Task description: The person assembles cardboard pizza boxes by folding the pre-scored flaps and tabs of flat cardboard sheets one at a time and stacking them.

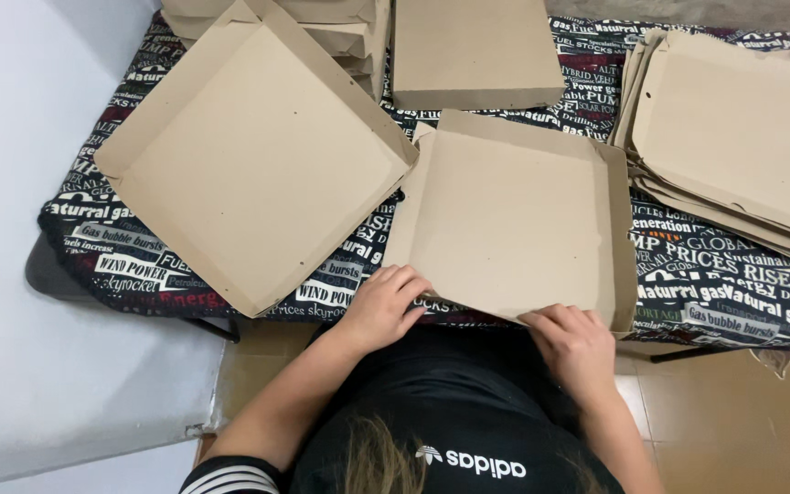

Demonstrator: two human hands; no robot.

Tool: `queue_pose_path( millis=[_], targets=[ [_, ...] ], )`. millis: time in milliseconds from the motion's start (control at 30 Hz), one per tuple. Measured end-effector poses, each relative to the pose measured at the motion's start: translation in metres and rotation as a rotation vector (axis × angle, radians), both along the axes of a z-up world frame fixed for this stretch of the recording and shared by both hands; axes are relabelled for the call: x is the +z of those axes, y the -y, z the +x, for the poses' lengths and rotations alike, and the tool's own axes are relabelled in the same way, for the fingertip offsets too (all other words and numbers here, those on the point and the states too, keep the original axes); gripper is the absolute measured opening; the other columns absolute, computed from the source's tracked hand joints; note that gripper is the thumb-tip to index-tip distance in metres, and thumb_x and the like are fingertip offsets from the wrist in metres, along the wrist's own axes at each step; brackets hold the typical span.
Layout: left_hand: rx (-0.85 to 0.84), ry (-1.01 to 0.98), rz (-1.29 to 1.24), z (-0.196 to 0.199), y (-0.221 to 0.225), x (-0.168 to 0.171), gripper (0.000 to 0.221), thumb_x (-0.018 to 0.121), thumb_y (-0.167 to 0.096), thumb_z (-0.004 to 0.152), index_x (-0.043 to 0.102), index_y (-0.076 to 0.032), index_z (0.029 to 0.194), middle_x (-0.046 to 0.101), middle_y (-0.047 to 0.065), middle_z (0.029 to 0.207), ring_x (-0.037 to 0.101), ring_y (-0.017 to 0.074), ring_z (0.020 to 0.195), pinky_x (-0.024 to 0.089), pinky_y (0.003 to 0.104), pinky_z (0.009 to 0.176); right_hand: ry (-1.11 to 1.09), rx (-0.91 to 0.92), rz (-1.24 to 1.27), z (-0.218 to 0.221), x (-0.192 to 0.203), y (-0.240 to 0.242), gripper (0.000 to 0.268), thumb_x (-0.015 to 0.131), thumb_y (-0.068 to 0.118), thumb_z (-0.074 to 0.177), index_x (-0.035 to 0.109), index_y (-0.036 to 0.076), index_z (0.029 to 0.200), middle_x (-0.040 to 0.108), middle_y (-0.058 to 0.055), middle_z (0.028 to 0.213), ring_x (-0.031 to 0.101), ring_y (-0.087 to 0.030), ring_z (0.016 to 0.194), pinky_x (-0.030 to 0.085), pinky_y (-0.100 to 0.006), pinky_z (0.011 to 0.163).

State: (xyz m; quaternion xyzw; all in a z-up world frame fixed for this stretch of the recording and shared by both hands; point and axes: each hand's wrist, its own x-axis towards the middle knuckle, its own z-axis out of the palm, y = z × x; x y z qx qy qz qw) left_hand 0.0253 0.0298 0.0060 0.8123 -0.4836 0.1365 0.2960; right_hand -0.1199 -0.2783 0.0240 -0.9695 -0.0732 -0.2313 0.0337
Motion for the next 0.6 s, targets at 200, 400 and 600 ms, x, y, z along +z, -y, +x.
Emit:
queue_pose_path(
  millis=[200, 400, 600],
  targets=[
    [-0.007, 0.228, -0.129, -0.001, 0.009, 0.001, 0.007, 0.063, -0.017, 0.095, 0.069, -0.017, 0.092, 0.056, -0.001, 0.084, 0.055, 0.0211, 0.078, 0.046, 0.036, 0.076, 0.109, 0.071, 0.066, -0.001, 0.005, -0.011, 0.021, 0.073, 0.013, 0.090, 0.077, 0.027, 0.105, 0.073, 0.007, 0.100, 0.072, -0.015, 0.094, 0.055, -0.030, 0.081],
    [-0.030, 0.384, -0.273, -0.015, 0.017, 0.028, 0.012, 0.063, -0.020, 0.099, 0.073, -0.016, 0.092, 0.057, -0.001, 0.081, 0.053, 0.0199, 0.074, 0.049, 0.035, 0.079, 0.080, -0.111, -0.008, -0.008, 0.019, 0.031, 0.049, 0.085, 0.018, 0.070, 0.077, 0.026, 0.117, 0.075, 0.004, 0.123, 0.071, -0.019, 0.118, 0.052, -0.038, 0.109],
    [0.178, 0.259, -0.180, 0.000, -0.001, 0.036, 0.012, 0.076, -0.014, 0.091, 0.077, -0.014, 0.102, 0.068, 0.003, 0.106, 0.056, 0.0242, 0.100, 0.038, 0.051, 0.106, 0.163, 0.020, -0.127, -0.024, 0.040, 0.043, 0.023, 0.087, 0.033, 0.086, 0.070, 0.018, 0.082, 0.069, 0.008, 0.080, 0.063, -0.010, 0.075, 0.046, -0.036, 0.104]
  ],
)
